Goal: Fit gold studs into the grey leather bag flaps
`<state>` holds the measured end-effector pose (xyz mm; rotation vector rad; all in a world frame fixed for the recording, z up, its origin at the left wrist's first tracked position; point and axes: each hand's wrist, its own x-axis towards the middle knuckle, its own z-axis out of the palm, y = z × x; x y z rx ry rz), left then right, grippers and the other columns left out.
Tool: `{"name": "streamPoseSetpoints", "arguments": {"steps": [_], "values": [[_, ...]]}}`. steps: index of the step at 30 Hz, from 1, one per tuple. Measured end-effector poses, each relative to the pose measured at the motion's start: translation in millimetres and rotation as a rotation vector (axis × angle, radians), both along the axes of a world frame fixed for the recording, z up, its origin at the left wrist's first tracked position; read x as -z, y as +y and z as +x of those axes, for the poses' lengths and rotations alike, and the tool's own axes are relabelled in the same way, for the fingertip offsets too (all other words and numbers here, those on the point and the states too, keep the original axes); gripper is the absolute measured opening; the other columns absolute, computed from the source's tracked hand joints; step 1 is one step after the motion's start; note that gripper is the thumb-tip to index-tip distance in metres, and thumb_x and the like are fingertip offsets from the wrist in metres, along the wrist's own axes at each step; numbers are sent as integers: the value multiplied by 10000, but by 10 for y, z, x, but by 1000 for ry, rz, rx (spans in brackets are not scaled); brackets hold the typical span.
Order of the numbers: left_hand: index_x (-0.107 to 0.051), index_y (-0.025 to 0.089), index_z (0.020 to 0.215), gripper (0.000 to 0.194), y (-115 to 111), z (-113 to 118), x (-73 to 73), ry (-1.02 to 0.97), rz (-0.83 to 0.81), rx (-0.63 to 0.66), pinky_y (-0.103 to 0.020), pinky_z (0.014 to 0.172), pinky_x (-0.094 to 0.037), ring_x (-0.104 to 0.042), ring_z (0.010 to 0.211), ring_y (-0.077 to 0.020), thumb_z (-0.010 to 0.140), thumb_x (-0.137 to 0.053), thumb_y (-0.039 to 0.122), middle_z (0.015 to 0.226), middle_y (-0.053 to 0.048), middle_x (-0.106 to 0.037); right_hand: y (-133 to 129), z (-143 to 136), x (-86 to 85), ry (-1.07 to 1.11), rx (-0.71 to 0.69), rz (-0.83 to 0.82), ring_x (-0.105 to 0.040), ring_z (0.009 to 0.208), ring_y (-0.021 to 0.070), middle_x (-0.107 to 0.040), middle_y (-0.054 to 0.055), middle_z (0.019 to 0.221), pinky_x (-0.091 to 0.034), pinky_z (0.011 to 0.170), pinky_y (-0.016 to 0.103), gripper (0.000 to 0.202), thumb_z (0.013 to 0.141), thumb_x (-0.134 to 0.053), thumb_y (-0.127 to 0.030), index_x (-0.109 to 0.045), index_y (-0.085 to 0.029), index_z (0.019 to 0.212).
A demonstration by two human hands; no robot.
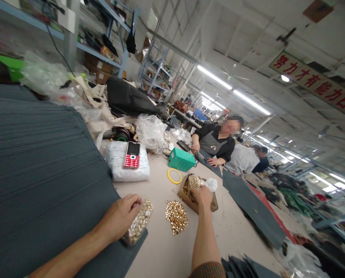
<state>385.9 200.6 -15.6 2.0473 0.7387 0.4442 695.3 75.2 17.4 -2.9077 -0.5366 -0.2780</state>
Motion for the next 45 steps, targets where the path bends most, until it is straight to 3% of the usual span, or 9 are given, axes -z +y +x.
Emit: {"name": "streamPoseSetpoints", "arguments": {"steps": [4,12,19,26,31,35,39,41,45], "values": [[-576,191,845,163,-11,-6,-29,-16,-6,0,-250,682,-341,-556,760,-168,842,-414,172,795,-7,-609,-17,-23,45,13,7,158,-619,983,357,-675,207,1000,-459,780,381,520,651,-659,-373,-631,-104,1094],[-580,188,825,163,-14,-18,-28,-53,-29,-4,-250,677,-343,-556,758,-164,830,-421,154,798,-10,-610,-148,137,49,46,104,615,-642,853,315,-693,92,776,-496,718,345,443,498,-754,-416,-653,-164,847],[-591,182,816,161,-14,-30,-87,-32,-61,-5,-251,654,-333,-553,717,-161,827,-433,154,755,-3,-613,-108,318,-142,36,190,970,-620,595,199,-653,39,702,-510,499,288,421,632,-635,-453,-595,-127,896],[-615,173,806,162,-13,-11,-65,-77,-130,-37,-256,645,-322,-543,685,-161,812,-455,143,714,-1,-609,-161,149,-93,-23,189,750,-619,892,342,-689,129,840,-486,768,397,495,500,-739,-440,-655,-138,884],[-648,176,817,169,-5,-10,-43,-90,-212,-68,-256,641,-330,-548,674,-161,792,-485,134,691,0,-620,-64,-105,-50,28,73,558,-558,1055,403,-669,204,1029,-408,898,466,552,558,-699,-391,-653,-117,1035],[-664,171,799,179,-10,24,0,-118,-300,-94,-253,645,-357,-564,696,-166,774,-492,127,709,-9,-640,86,-448,-166,-11,-63,538,-389,1270,380,-483,248,1338,-313,1014,468,676,692,-587,-377,-503,-59,1282],[-665,136,859,220,-24,73,42,-186,-462,-81,-233,600,-411,-598,684,-161,766,-467,122,764,-36,-676,138,-1032,-140,304,-375,510,-638,938,265,-700,96,1015,-489,806,342,453,742,-553,-410,-660,-157,1102],[-657,120,895,235,-27,76,28,-234,-526,-66,-221,590,-430,-603,678,-150,769,-458,123,793,-45,-682,112,-1369,-86,522,-529,467,-656,783,236,-718,72,900,-509,681,319,396,738,-573,-395,-694,-163,1035],[-647,108,927,244,-32,31,-62,-307,-587,-38,-197,550,-423,-562,606,-115,770,-462,136,763,-28,-659,53,-1907,-43,653,-641,434,-626,698,203,-700,89,997,-497,619,306,407,726,-630,-347,-686,-155,1080]]}}
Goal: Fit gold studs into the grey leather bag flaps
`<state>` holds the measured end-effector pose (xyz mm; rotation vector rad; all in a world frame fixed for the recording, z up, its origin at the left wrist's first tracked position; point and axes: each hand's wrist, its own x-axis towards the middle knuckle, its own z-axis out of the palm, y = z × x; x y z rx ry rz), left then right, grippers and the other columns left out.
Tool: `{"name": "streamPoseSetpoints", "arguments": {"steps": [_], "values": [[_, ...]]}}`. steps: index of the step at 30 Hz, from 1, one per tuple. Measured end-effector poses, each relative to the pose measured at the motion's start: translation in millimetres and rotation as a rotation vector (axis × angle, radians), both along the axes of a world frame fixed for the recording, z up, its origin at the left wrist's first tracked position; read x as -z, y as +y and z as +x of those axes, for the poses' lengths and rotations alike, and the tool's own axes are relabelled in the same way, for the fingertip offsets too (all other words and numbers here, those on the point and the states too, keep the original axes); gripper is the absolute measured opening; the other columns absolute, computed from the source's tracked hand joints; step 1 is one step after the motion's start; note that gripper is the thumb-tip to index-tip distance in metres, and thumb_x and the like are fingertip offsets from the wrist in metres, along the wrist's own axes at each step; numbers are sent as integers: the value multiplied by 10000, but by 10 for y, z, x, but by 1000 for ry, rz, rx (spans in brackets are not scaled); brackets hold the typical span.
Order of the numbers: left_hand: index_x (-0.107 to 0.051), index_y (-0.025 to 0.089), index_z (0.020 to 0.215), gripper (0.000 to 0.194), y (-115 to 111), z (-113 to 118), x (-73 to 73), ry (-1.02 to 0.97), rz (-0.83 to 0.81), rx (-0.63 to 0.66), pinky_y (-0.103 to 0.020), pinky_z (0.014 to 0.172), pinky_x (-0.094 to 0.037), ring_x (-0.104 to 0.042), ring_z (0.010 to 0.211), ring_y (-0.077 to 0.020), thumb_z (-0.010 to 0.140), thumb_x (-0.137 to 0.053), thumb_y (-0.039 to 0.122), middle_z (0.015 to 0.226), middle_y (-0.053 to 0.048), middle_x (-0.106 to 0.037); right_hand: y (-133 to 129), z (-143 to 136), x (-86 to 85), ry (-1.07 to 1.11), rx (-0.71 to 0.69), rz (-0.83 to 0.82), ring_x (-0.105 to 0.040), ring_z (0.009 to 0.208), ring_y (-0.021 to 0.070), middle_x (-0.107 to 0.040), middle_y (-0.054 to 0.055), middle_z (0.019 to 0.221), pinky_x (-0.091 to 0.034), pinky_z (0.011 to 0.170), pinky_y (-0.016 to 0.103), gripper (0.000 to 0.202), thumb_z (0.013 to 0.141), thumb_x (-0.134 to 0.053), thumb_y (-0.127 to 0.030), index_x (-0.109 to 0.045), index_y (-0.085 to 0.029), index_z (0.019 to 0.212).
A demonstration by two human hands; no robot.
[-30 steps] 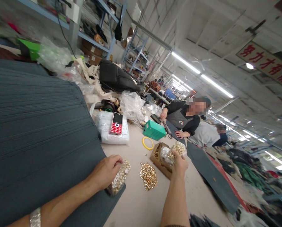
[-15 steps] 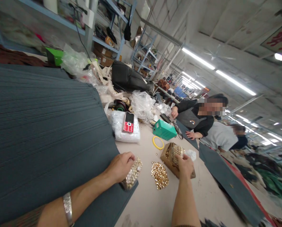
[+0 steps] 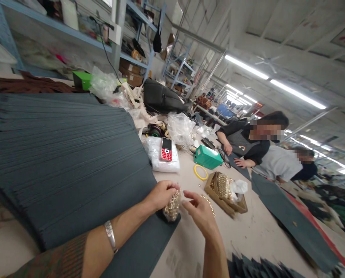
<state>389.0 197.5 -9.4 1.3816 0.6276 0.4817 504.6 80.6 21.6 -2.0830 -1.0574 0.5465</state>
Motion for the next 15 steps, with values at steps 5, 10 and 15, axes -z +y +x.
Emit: {"name": "streamPoseSetpoints", "arguments": {"steps": [5,10,15], "values": [[-634,96,922,246,-14,-46,-66,-45,22,56,-190,523,-417,-518,542,-91,759,-451,115,730,-6,-631,71,-241,92,145,-13,152,-571,597,158,-690,38,790,-451,547,252,347,745,-656,-376,-700,-150,1004],[-624,100,922,224,23,-69,-26,-4,157,34,-216,588,-435,-535,611,-117,778,-456,134,724,-8,-615,145,-284,320,279,190,341,-415,479,111,-496,-36,512,-332,444,214,347,747,-645,-487,-638,-150,669],[-644,155,925,208,18,-138,-53,21,362,8,-262,714,-424,-538,722,-153,739,-551,172,853,-22,-605,122,-360,345,240,194,432,-403,515,113,-447,-48,531,-338,487,214,381,779,-621,-528,-588,-172,648]]}}
